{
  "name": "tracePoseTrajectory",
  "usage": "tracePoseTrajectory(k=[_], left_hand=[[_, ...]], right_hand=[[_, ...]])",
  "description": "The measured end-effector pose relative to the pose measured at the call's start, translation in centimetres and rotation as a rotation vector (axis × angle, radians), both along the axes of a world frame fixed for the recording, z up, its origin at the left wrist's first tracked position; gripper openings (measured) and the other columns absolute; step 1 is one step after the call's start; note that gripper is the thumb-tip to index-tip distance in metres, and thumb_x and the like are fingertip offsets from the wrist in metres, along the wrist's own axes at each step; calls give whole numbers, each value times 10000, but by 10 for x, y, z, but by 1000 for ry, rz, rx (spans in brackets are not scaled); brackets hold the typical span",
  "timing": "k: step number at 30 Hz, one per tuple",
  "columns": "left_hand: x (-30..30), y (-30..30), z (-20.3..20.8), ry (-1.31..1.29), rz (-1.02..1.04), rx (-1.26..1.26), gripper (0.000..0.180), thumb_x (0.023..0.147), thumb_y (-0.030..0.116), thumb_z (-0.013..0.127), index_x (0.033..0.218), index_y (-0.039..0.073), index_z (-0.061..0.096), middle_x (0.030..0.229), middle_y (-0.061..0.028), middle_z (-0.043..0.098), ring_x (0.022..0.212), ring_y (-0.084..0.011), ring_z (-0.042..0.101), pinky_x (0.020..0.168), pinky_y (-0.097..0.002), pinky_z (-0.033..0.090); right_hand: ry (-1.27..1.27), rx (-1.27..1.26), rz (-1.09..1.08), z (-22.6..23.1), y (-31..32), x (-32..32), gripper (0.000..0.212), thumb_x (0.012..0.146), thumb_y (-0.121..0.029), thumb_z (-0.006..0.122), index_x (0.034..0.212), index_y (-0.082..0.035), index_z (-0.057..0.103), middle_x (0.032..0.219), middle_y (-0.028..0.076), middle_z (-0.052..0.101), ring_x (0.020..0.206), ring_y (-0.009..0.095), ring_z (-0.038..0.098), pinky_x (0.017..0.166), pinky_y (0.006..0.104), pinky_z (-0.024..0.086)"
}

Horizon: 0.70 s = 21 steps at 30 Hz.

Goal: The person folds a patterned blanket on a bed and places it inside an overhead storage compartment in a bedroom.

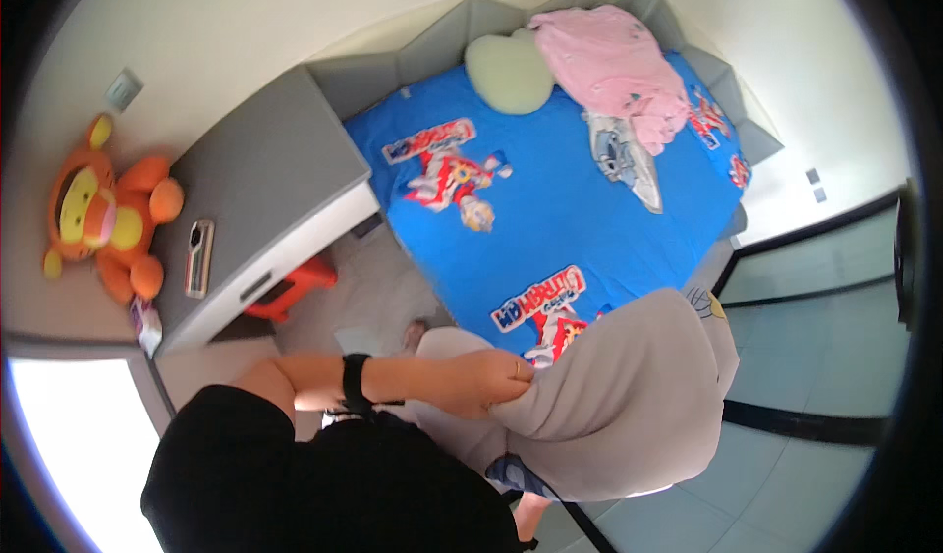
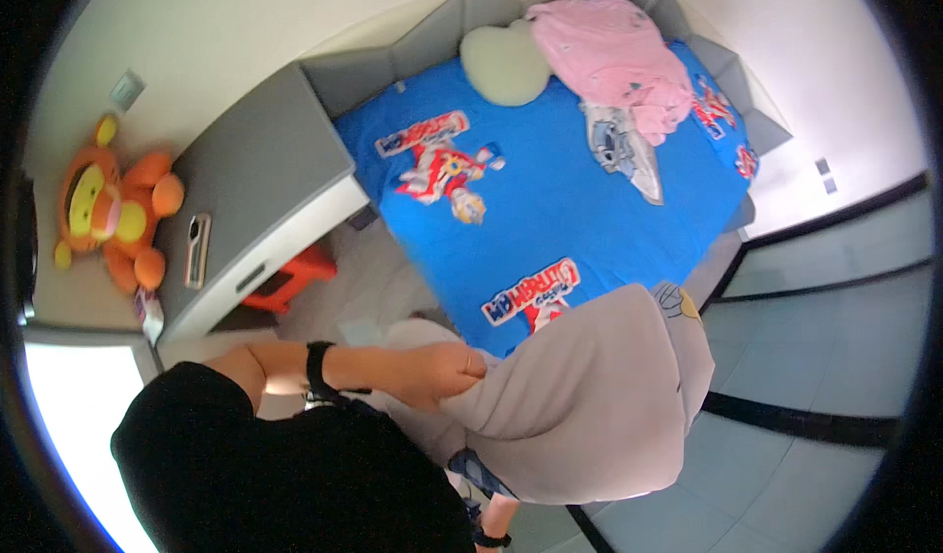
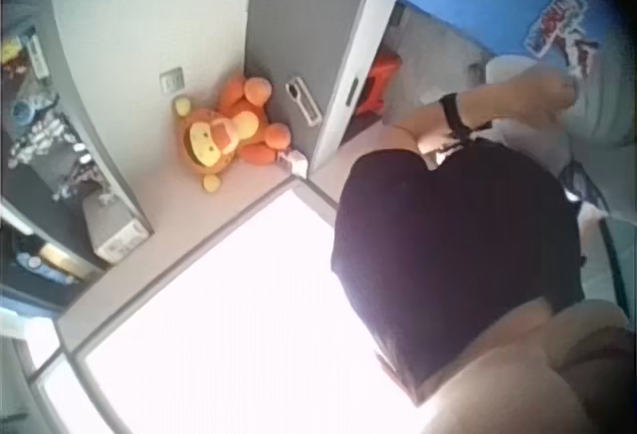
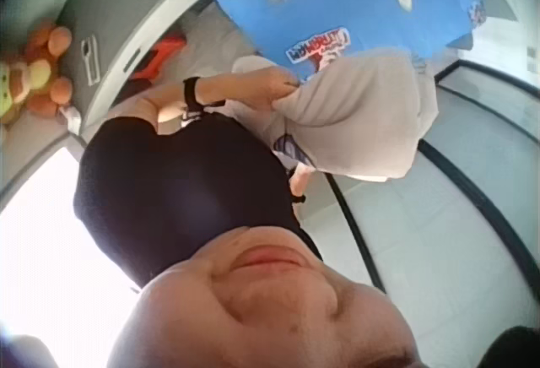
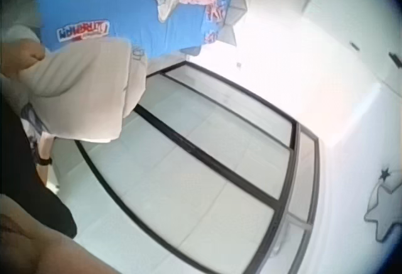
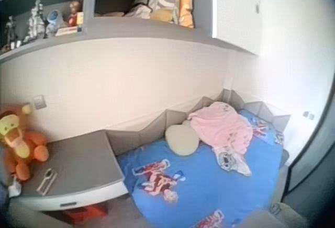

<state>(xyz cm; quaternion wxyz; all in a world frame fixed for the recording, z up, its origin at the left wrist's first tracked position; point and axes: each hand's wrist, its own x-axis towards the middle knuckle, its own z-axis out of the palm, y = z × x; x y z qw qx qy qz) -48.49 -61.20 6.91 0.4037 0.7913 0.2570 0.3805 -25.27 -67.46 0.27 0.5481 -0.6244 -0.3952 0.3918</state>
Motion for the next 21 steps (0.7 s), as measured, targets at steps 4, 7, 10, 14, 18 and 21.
tracePoseTrajectory(k=[4, 7, 10, 14, 18, 21], left_hand=[[-7, 20, 3, -22, -114, 53, 263, 546, 7, 521, 801, -29, 464, 763, -175, 462, 717, -333, 462, 589, -353, 379], [-18, 33, 16, -150, -107, 132, 294, 557, 25, 528, 842, -24, 476, 794, -173, 477, 721, -329, 470, 598, -353, 387], [-36, 49, 26, -117, -163, 210, 310, 587, 45, 528, 887, -18, 480, 825, -168, 489, 723, -319, 479, 617, -356, 393], [-64, 78, 46, -129, -111, 365, 279, 607, 58, 520, 876, -13, 492, 811, -150, 492, 692, -306, 474, 595, -357, 386], [-87, 94, 93, -72, 103, 638, 265, 578, 54, 520, 833, -17, 502, 778, -135, 489, 663, -293, 468, 580, -358, 382], [-97, 116, 110, -67, 123, 711, 244, 555, 67, 528, 787, -4, 500, 737, -131, 474, 642, -286, 459, 562, -356, 373]], right_hand=[[36, 22, -48, 20, 33, -24, 332, 753, -159, 429, 1028, 26, 441, 1056, 171, 462, 924, 227, 464, 802, 357, 354], [71, 57, -50, 38, 57, -40, 336, 753, -160, 430, 1032, 26, 438, 1057, 170, 462, 925, 229, 464, 802, 356, 354], [104, 108, -39, 55, 82, -54, 339, 753, -162, 430, 1035, 25, 436, 1058, 169, 462, 925, 230, 464, 802, 355, 354], [144, 159, -11, 80, 114, -65, 343, 753, -163, 431, 1039, 25, 433, 1060, 169, 462, 926, 232, 464, 802, 354, 354], [175, 216, 65, 107, 145, -74, 347, 753, -165, 432, 1044, 24, 429, 1061, 168, 462, 928, 234, 464, 802, 353, 354], [195, 265, 157, 130, 175, -82, 350, 753, -166, 433, 1047, 24, 427, 1062, 167, 462, 928, 236, 464, 803, 353, 354]])
